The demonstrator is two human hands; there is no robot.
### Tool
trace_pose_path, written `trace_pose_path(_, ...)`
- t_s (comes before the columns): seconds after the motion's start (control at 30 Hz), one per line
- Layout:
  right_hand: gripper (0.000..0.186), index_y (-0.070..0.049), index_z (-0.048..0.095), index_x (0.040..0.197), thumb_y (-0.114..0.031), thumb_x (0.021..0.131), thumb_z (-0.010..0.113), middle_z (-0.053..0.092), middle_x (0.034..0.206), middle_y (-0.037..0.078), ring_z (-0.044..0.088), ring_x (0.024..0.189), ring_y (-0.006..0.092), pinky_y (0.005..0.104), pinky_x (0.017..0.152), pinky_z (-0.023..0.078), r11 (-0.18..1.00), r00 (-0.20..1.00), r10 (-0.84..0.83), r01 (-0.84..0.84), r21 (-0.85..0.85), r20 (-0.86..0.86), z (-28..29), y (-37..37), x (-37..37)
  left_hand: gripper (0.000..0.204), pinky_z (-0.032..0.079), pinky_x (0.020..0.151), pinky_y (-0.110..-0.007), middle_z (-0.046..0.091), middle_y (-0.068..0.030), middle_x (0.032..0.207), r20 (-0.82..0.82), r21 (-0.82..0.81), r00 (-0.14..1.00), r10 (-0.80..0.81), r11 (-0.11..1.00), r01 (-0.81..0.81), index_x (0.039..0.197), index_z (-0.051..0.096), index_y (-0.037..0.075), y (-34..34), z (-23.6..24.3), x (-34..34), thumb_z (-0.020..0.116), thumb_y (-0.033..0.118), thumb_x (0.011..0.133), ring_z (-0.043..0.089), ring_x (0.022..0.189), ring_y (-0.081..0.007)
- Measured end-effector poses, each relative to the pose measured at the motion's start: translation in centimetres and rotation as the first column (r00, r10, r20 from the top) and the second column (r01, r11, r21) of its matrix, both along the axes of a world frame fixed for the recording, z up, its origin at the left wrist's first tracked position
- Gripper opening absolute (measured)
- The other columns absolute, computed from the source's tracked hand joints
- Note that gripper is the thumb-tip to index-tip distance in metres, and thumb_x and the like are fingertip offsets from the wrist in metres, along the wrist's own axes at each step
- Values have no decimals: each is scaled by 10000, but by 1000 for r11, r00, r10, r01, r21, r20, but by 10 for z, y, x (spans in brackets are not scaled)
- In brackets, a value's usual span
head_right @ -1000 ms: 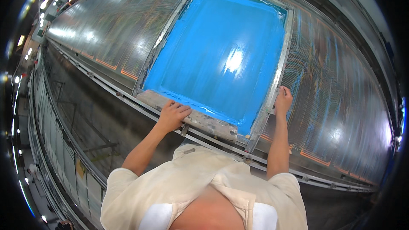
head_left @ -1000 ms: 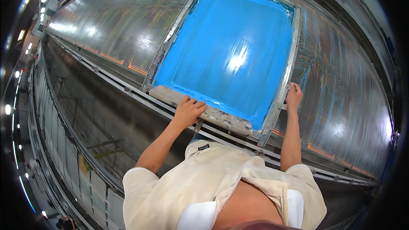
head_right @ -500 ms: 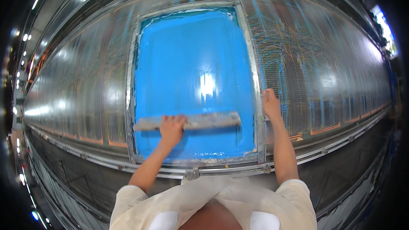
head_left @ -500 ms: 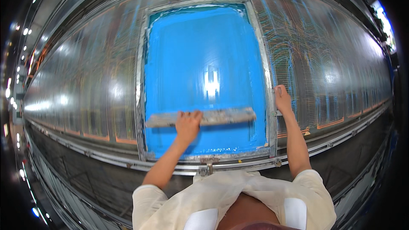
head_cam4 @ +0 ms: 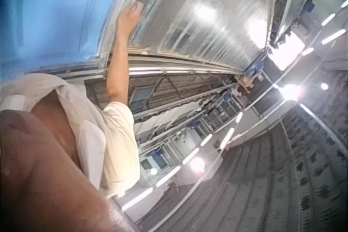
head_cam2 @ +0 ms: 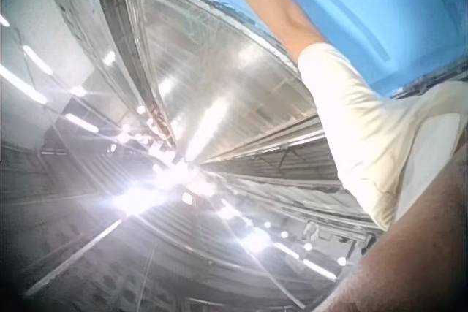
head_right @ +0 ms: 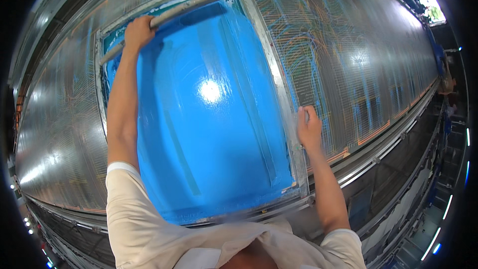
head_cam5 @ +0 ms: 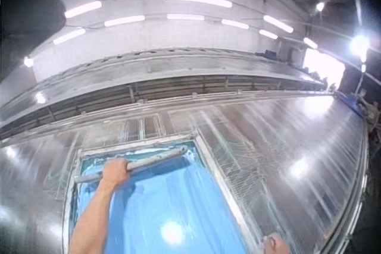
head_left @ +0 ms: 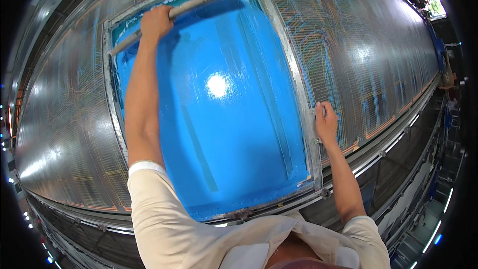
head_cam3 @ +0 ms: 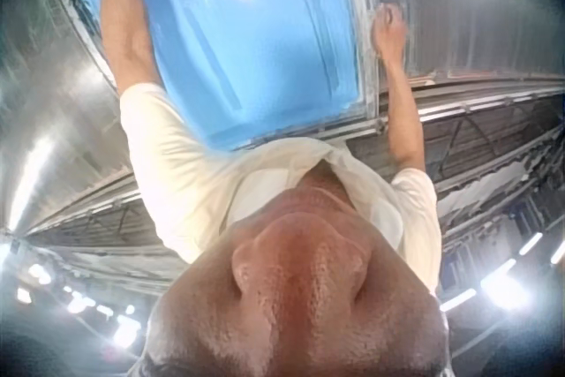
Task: The person uses a squeegee to pull blue ink across a screen printing frame, repeatedly lifting and repositioning the frame to cover the surface. The person also wipes the squeegee edge with a cloth during the process.
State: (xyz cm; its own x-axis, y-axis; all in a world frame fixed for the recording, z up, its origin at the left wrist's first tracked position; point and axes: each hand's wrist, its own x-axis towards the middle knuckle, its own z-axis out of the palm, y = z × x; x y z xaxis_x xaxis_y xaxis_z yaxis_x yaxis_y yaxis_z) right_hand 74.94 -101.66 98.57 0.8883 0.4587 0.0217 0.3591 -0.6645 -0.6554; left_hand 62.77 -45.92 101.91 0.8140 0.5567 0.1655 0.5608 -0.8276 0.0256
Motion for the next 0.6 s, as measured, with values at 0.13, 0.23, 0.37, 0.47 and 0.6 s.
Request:
trace_pose_path(0.13,262,-42,619,952,-297,997,575,624,778,119,574,676,210,360,650,449,999,1000,1,-2,-37,-8,-9,-12,2,316,543,816,-501,725,-151,1004,-77,-81,996,50,995,-56,1086,740,201,-3,-2,9,764,305,789,683,944,-377)
trace_pose_path(0.23,262,-23,613,940,-279,989,597,619,817,88,567,756,167,322,725,460,999,998,23,-20,47,-59,-15,-14,8,258,567,812,-479,731,-149,981,-128,-80,991,32,996,-43,1048,754,226,-30,8,-4,737,243,792,695,947,-355)
trace_pose_path(0.37,261,-19,632,975,-277,984,601,656,877,118,619,806,213,342,757,473,994,997,72,-70,81,-25,-13,-10,9,206,566,748,-476,717,-136,916,-28,-81,998,-49,996,46,980,774,242,-111,-2,-71,662,189,815,691,858,-358)
trace_pose_path(0.47,285,-21,659,1013,-298,980,601,678,876,137,652,819,255,364,757,487,985,995,100,-102,139,22,-24,-15,15,212,514,674,-460,687,-115,835,88,-55,984,-158,985,163,953,780,215,-209,-9,-135,608,154,844,665,742,-338)
trace_pose_path(0.6,345,-26,691,1039,-351,973,595,702,858,153,665,802,271,380,750,498,995,988,93,-87,53,-127,-46,-24,33,259,470,710,-398,681,-67,876,-1,-161,985,-173,972,171,1001,743,144,-365,3,-229,601,71,797,642,750,-264)
